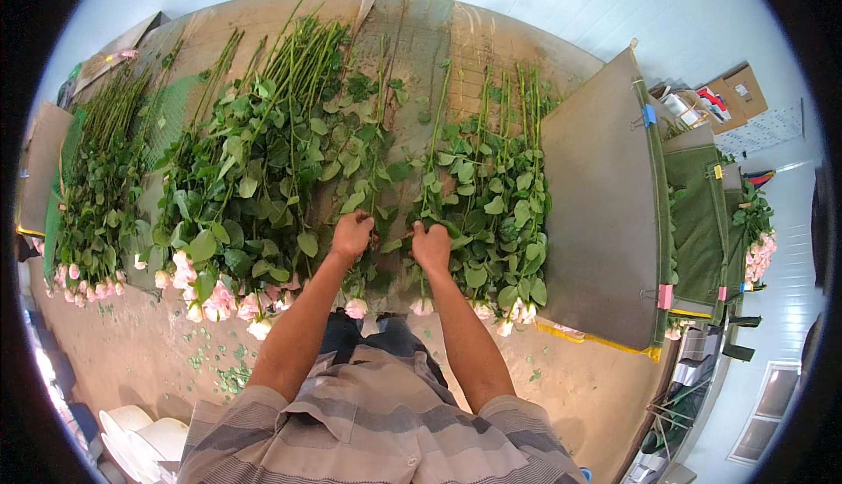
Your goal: The person repeatedly picks up bunches of pink roses from a table, removes leaves from the stems by hand, and places the trimmed stems into a green mesh container. The process is continuous and repetitive throughout the clip.
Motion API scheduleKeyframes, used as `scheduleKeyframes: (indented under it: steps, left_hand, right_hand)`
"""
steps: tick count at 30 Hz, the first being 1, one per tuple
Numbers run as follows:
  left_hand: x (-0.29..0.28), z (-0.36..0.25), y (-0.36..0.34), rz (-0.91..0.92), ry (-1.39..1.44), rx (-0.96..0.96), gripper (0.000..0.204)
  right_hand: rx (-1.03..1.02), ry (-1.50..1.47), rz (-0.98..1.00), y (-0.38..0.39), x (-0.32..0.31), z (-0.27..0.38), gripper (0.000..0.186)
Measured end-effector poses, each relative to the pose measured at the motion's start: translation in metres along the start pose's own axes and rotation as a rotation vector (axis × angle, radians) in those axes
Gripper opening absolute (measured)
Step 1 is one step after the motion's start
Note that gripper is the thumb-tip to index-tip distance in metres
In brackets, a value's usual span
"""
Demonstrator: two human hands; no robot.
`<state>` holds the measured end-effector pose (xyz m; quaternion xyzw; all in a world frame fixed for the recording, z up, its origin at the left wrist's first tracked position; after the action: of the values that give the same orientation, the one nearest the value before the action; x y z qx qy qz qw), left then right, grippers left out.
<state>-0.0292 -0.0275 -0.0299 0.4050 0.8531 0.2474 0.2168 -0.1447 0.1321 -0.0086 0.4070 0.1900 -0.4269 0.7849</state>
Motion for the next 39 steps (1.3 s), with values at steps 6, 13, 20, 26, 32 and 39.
scheduleKeyframes:
  steps: [6, 13, 20, 26, 32, 39]
  left_hand:
    - [0.006, -0.043, 0.031, -0.205, -0.261, 0.282, 0.033]
    - [0.02, -0.038, 0.007, -0.11, -0.435, 0.147, 0.033]
    - [0.03, -0.045, 0.027, -0.332, -0.54, 0.335, 0.036]
    - [0.029, -0.044, 0.037, -0.468, -0.745, 0.447, 0.036]
    - [0.025, -0.051, 0.036, -0.358, -0.753, 0.288, 0.034]
    - [0.022, -0.061, 0.031, -0.086, -0.416, 0.247, 0.036]
  right_hand:
    - [-0.156, -0.01, -0.116, 0.01, -0.014, 0.012, 0.042]
    - [-0.044, 0.054, 0.011, 0.011, -0.016, 0.008, 0.042]
    - [-0.076, 0.118, -0.047, 0.025, -0.02, 0.012, 0.043]
    - [-0.161, 0.083, -0.141, 0.029, -0.018, 0.015, 0.037]
    - [-0.171, 0.085, -0.125, 0.021, -0.016, 0.007, 0.026]
    - [-0.209, 0.052, -0.163, 0.011, -0.006, -0.004, 0.024]
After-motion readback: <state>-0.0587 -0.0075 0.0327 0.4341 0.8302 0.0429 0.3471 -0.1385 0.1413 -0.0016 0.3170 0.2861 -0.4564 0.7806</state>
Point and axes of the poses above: each hand's wrist, its own y-axis away from the middle knuckle, its own x-axis out of the palm, z = x × y, the point moved 5 cm from there along -y, towards the middle knuckle, and after that the axes turned 1 degree about y, right-handed, at the moved point
